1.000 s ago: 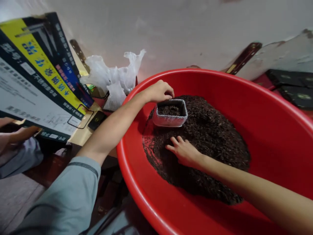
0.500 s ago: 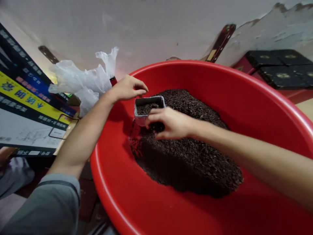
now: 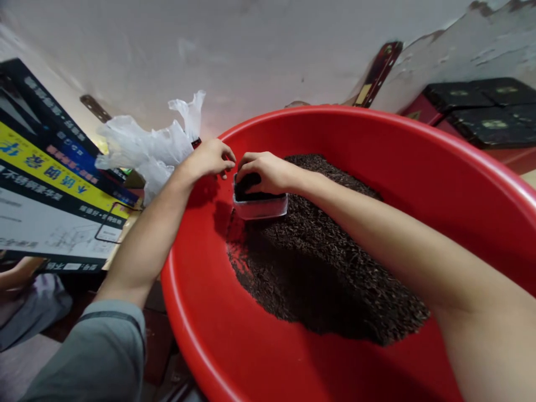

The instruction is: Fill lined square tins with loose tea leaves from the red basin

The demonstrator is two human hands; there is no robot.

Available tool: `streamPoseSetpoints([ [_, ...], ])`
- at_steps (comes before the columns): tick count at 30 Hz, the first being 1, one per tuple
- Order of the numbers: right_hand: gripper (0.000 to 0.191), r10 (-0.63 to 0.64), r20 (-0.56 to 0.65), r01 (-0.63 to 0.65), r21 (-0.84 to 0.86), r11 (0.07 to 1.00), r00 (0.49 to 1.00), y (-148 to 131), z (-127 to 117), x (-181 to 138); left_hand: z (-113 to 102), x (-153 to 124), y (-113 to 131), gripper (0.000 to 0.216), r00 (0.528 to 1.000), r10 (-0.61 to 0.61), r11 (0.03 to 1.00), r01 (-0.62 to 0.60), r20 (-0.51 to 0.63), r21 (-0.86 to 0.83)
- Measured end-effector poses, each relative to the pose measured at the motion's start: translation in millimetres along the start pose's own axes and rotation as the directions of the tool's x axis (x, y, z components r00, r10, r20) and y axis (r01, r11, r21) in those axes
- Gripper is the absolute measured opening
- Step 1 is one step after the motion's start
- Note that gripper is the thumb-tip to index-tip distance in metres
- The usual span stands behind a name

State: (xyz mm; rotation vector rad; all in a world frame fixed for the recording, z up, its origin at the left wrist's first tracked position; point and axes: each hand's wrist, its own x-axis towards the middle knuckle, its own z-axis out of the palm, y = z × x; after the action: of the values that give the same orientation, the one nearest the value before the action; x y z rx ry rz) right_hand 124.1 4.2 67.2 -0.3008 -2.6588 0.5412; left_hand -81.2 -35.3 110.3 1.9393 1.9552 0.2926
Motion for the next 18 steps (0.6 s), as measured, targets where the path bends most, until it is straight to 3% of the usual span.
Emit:
streamPoseSetpoints([
  [5, 0.026, 0.055, -0.006, -0.055, 0.019, 0.998, 0.998, 1, 5, -4, -1, -3, 6, 0.018, 0.995, 0.052, 0.996, -0.046, -0.085, 0.078],
  [11, 0.027, 0.023, -0.136, -0.025, -0.012, 1.0, 0.991, -1, -3, -17, -3, -18, 26, 0.007, 0.998, 0.05, 0.975, -0.041, -0.036, 0.217],
  [14, 0.041, 0.144, -0.181, -0.154, -0.044, 0.987, 0.973, 0, -23, -44, 2, -23, 36, 0.005, 0.993, 0.12, 0.955, -0.119, 0.013, 0.271],
  [18, 0.077, 0.383, -0.096, -0.395, -0.21, 0.895, 0.919, 10, -34, -109, 19, -21, 47, 0.017, 0.939, 0.293, 0.901, -0.334, 0.178, 0.277],
])
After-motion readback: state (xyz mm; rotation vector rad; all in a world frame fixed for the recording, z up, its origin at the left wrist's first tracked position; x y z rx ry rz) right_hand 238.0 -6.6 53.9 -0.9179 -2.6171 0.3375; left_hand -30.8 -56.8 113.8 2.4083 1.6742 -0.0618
